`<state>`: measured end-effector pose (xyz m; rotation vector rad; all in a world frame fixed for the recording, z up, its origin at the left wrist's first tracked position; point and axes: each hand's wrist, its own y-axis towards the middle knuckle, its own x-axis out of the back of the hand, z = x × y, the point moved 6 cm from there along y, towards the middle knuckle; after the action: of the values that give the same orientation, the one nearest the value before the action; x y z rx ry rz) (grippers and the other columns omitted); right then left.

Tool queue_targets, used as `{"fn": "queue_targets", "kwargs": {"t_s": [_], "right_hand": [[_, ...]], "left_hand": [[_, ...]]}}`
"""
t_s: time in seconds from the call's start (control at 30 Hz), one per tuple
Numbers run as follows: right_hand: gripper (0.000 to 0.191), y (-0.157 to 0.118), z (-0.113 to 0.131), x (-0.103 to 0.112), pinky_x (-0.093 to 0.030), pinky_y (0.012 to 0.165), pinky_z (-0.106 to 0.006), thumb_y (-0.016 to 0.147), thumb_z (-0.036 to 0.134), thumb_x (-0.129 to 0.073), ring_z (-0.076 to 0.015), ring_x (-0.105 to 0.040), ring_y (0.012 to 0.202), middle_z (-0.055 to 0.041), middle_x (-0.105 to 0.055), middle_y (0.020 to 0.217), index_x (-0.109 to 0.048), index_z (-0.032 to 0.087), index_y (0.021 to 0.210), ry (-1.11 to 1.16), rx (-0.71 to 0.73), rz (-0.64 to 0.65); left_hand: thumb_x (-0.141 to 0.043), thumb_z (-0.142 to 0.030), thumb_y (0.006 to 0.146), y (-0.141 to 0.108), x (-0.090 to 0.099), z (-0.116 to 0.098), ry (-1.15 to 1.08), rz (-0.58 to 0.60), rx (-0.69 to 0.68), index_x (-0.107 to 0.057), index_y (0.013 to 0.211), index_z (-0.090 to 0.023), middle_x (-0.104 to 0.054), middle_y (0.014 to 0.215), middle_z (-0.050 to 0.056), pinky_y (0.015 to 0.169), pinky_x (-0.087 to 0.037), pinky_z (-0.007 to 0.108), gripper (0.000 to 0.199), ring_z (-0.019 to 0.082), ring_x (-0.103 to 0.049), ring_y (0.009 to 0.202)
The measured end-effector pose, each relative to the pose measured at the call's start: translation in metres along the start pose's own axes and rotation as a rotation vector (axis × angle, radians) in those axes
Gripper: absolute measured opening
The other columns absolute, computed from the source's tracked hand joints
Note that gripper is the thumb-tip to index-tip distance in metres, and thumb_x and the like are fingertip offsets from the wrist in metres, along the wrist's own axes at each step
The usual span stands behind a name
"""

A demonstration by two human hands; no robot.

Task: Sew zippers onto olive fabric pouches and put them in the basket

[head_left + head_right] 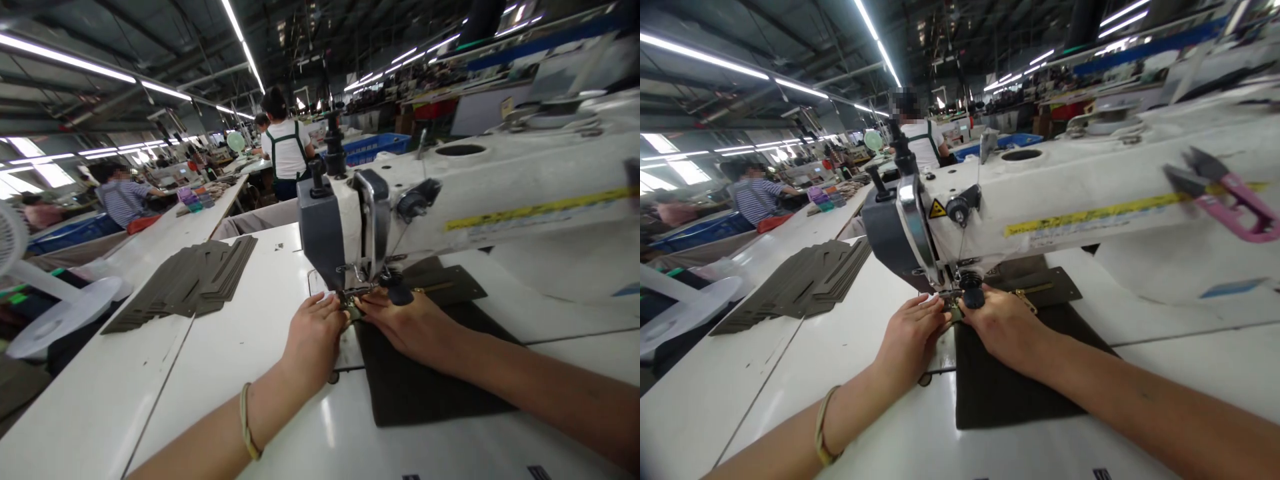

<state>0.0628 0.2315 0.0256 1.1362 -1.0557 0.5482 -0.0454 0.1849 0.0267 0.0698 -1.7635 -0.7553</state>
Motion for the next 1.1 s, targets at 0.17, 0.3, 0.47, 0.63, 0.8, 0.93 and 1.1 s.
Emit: {"fn": "queue_targets", "kwargs": {"t_s": [0.17,0.3,0.47,0.63,0.8,0.93,1.1], "right_hand": [[0.021,0.0017,0.0007,0.0001,-0.049,0.078,-0.03,0.083,0.007,-0.045,-0.0192,-0.063,0.086,-0.0094,-0.068,0.095,-0.063,0.014,0.088,-0.008,0.038,-0.063],[0.02,0.0021,-0.0018,-0.0034,-0.05,0.076,-0.03,0.085,0.01,-0.044,-0.0193,-0.063,0.087,-0.0093,-0.068,0.096,-0.063,0.015,0.088,0.006,0.027,-0.055],[0.022,0.0024,-0.0038,-0.0061,-0.05,0.077,-0.031,0.087,0.012,-0.042,-0.0199,-0.063,0.089,-0.0091,-0.067,0.099,-0.064,0.016,0.093,-0.021,0.008,0.002],[0.024,0.0022,-0.0037,-0.005,-0.051,0.075,-0.032,0.088,0.013,-0.041,-0.0213,-0.064,0.087,-0.0097,-0.068,0.096,-0.065,0.015,0.092,-0.019,0.009,-0.016],[0.024,0.0027,-0.0079,-0.0086,-0.051,0.074,-0.034,0.087,0.014,-0.042,-0.0219,-0.064,0.085,-0.0104,-0.069,0.094,-0.065,0.014,0.095,-0.005,0.0,-0.027],[0.025,0.0018,-0.006,-0.0064,-0.051,0.075,-0.033,0.087,0.013,-0.041,-0.0212,-0.064,0.085,-0.0098,-0.069,0.092,-0.065,0.014,0.092,0.008,0.005,-0.068],[0.025,-0.0046,-0.0043,-0.0054,-0.05,0.078,-0.034,0.087,0.016,-0.04,-0.0213,-0.063,0.087,-0.0096,-0.068,0.095,-0.065,0.015,0.094,0.027,-0.015,-0.11]], "left_hand": [[-0.055,-0.013,0.085,0.0014,-0.0024,0.0033,-0.023,0.011,0.014,-0.061,0.078,-0.016,-0.07,0.093,0.005,0.093,-0.045,0.034,0.01,0.017,-0.064,0.093],[-0.054,-0.012,0.085,0.0021,-0.002,0.0043,-0.019,0.029,0.023,-0.061,0.076,-0.016,-0.07,0.093,0.005,0.092,-0.044,0.033,0.012,0.017,-0.065,0.091],[-0.054,-0.012,0.085,0.0038,-0.0008,0.0047,-0.012,0.038,0.016,-0.062,0.077,-0.016,-0.07,0.092,0.005,0.092,-0.045,0.034,0.012,0.017,-0.065,0.09],[-0.053,-0.012,0.085,0.0053,-0.002,0.0067,-0.014,0.03,0.037,-0.061,0.076,-0.016,-0.07,0.091,0.005,0.093,-0.045,0.035,0.012,0.017,-0.065,0.09],[-0.052,-0.014,0.086,0.0069,-0.0036,0.008,-0.024,0.028,0.064,-0.06,0.077,-0.015,-0.07,0.089,0.006,0.092,-0.046,0.035,0.012,0.017,-0.066,0.086],[-0.051,-0.013,0.087,0.0051,-0.0014,0.0058,-0.026,0.02,0.05,-0.06,0.077,-0.015,-0.07,0.092,0.006,0.092,-0.046,0.035,0.014,0.017,-0.065,0.091],[-0.052,-0.013,0.086,0.0007,0.0018,0.0022,-0.007,-0.003,0.022,-0.061,0.077,-0.017,-0.07,0.092,0.005,0.09,-0.047,0.034,0.013,0.016,-0.065,0.092]]}}
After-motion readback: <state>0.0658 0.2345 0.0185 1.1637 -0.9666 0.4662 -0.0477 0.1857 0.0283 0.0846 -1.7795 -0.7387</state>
